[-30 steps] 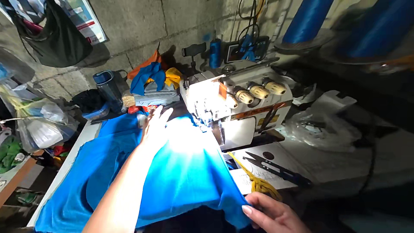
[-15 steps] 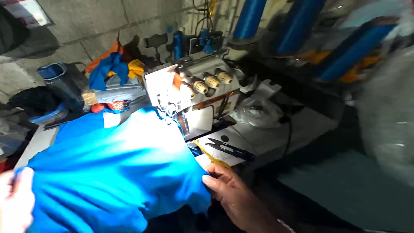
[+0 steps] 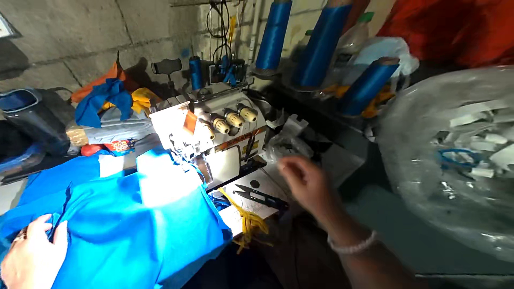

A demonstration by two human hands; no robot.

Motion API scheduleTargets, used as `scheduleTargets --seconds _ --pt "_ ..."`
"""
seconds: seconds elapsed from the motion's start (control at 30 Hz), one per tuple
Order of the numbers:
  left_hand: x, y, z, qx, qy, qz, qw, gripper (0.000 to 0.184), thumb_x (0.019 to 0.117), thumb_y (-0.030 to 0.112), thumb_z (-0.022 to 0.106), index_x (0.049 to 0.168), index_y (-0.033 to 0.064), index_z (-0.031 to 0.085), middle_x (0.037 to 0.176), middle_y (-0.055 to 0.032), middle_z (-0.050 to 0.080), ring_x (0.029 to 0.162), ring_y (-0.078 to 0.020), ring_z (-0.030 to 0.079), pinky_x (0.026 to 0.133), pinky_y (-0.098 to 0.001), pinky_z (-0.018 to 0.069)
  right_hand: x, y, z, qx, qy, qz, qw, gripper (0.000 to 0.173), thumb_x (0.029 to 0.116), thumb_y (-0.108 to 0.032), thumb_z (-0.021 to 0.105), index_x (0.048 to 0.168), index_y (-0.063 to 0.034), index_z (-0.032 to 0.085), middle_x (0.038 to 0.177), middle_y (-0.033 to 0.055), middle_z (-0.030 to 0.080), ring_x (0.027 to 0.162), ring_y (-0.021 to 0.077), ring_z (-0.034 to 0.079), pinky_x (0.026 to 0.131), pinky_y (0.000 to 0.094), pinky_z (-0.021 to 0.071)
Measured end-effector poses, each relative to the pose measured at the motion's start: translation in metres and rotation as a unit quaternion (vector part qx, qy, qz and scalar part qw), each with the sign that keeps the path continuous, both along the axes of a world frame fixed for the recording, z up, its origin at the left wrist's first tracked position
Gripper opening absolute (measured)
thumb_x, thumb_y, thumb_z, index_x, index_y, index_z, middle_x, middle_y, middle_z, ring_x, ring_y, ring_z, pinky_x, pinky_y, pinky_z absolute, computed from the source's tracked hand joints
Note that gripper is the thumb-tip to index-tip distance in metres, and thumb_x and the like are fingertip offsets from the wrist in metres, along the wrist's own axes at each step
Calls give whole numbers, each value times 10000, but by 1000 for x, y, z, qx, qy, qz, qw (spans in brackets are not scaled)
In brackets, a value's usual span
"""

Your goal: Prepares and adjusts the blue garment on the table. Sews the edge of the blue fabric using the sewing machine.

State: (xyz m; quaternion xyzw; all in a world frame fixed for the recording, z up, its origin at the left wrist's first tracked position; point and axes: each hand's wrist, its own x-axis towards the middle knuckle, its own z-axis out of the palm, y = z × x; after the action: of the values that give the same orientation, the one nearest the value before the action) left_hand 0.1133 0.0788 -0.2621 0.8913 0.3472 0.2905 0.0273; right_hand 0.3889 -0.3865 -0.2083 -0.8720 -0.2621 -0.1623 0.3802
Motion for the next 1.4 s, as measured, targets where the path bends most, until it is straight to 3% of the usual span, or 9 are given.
scheduleTargets --seconds 0.07,0.2,0.4,0.73,1.07,1.13,1.23,1.3,1.4 --pt "4 -8 5 -2 9 11 1000 416 1014 174 549 1319 -110 567 1131 -352 658 1082 -584 616 901 -744 431 47 -7 16 -109 19 -82 991 222 1037 -43 540 1151 86 682 1099 304 681 1023 483 669 897 663 503" --pt "3 -11 5 -7 -12 32 999 439 1010 200 571 1307 -123 567 1140 -364 649 1101 -588 603 921 -737 423 80 12 22 -382 151 -104 906 242 1018 -130 616 1196 10 701 1209 302 656 1171 504 610 949 680 479" --pt "0 0 0 -2 0 11 1000 333 1007 181 568 1138 -108 667 1136 -366 643 1107 -580 600 941 -718 428 58 22 14 -419 208 -76 881 227 1029 -157 594 1149 -2 709 1191 261 672 1174 452 620 963 636 483" --pt "1 2 -2 1 -3 14 1000 288 997 166 589 1092 -85 694 1132 -360 642 1111 -578 595 937 -727 421 70 -13 5 -242 139 -73 958 155 956 -109 722 1005 37 738 1006 279 699 1012 479 658 893 682 479" --pt "1 1 4 -73 -40 25 996 315 992 141 644 1190 -104 646 1136 -348 653 1096 -552 615 921 -722 425 75 -24 19 -119 154 -85 977 246 1038 -121 603 1115 90 705 1102 334 670 1085 496 628 963 672 435" --pt "-1 -3 18 -155 -94 41 983 469 1007 169 656 1344 -129 525 1243 -369 603 1160 -543 578 973 -696 412 63 -20 30 -26 204 -91 974 273 1058 -117 561 1152 116 665 1103 321 650 1038 425 618 933 599 453" --pt "14 -48 52 -77 -162 -36 983 536 979 175 601 1355 -183 465 1325 -421 521 1227 -568 520 1025 -670 398 30 -4 38 137 245 -56 958 136 1037 -114 577 1044 12 630 761 30 539 611 70 481 574 233 436" --pt "34 -106 72 -46 -184 -147 971 453 970 214 589 1250 -141 553 1225 -335 612 1116 -441 622 936 -574 514 -4 15 38 176 221 39 958 72 975 -59 630 912 -23 632 674 -15 540 545 44 475 531 220 436" --pt "66 -189 73 -176 -206 -377 886 318 950 348 662 1091 65 693 1061 -21 695 982 -73 670 842 -269 587 -52 51 27 211 180 196 940 96 849 -232 745 788 -211 673 613 -114 583 506 -32 506 478 149 438"
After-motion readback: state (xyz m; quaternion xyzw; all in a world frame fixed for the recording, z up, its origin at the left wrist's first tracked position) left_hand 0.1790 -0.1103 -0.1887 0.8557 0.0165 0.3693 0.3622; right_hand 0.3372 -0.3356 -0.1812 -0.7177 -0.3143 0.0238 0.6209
